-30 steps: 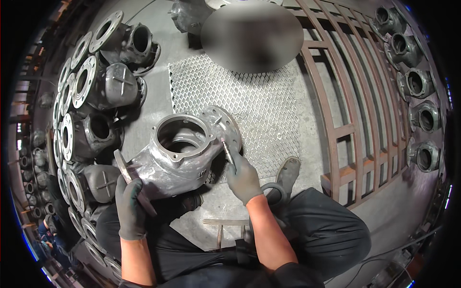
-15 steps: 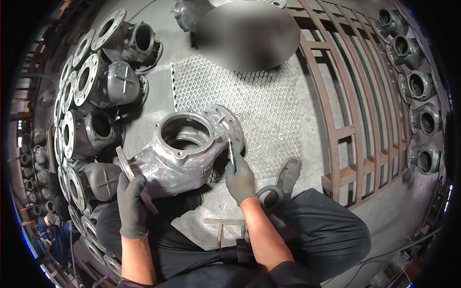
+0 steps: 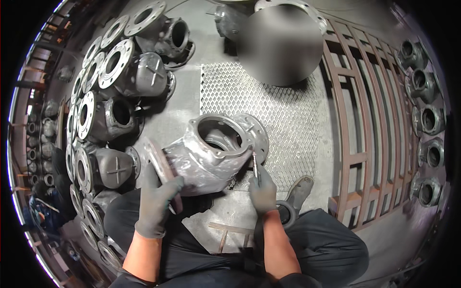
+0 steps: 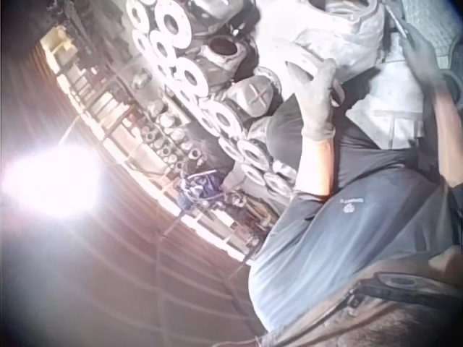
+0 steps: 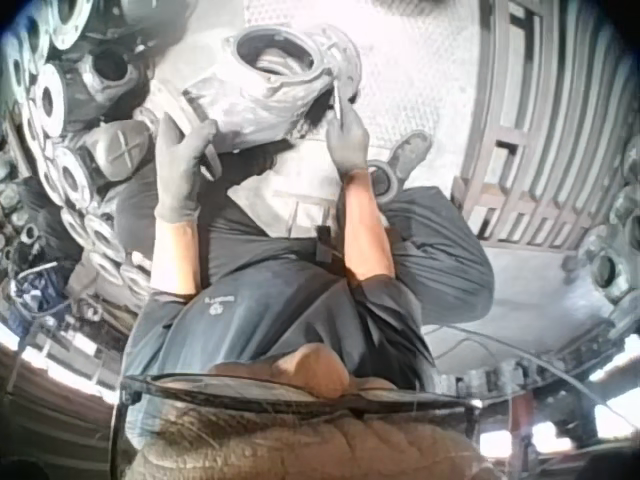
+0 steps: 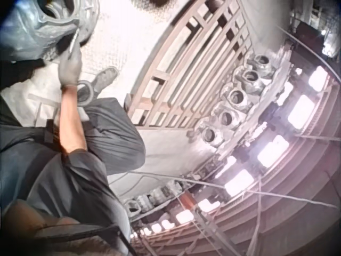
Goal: The person picks up a handheld pneumatic grinding tool and a metal valve casting, then grinds the outer seams, edges, and inner surfaces of the casting.
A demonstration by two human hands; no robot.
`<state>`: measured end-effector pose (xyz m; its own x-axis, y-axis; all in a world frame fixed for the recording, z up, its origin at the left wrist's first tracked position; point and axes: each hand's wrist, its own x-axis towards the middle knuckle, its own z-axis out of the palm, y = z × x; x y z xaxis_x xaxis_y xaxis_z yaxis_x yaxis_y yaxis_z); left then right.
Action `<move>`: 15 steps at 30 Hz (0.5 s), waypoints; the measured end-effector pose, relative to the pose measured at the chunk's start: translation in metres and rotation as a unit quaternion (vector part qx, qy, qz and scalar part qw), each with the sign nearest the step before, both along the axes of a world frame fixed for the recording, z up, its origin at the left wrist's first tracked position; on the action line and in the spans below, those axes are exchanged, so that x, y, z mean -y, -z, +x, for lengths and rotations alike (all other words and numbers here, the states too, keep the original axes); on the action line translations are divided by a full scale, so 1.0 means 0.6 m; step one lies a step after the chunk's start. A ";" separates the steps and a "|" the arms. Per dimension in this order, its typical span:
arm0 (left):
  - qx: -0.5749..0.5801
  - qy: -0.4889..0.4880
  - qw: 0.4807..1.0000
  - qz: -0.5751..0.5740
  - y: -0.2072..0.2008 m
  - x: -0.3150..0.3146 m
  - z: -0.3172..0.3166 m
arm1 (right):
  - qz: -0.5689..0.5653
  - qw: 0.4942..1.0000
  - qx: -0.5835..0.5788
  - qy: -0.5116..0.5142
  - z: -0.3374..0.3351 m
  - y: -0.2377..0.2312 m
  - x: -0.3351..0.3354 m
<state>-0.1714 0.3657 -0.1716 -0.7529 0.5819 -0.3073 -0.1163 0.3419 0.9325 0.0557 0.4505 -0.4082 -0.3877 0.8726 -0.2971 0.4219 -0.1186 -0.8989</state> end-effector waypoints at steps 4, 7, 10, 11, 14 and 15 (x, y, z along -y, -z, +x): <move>-0.011 0.146 0.982 -0.122 -0.013 0.010 0.007 | -0.094 0.994 -0.007 0.049 0.011 -0.040 -0.034; -0.360 0.316 0.869 -0.120 0.037 0.050 0.017 | -0.097 0.992 0.002 0.079 0.027 -0.078 -0.068; -0.444 0.351 0.820 -0.091 0.058 0.069 0.020 | -0.135 0.986 -0.037 0.089 0.030 -0.133 -0.080; -0.421 0.349 0.830 -0.111 0.056 0.067 0.029 | -0.127 0.987 -0.037 0.094 0.040 -0.135 -0.078; -0.403 0.355 0.833 -0.130 0.064 0.078 0.034 | -0.099 0.990 -0.055 0.079 0.060 -0.158 -0.057; -0.404 0.362 0.829 -0.137 0.066 0.087 0.032 | -0.097 0.990 -0.058 0.078 0.065 -0.174 -0.048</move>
<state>-0.1521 0.3134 -0.2113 -0.2614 0.9628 -0.0681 0.8368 0.2612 0.4811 0.0947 0.4796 -0.3035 -0.2937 0.8556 -0.4263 0.2795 -0.3496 -0.8942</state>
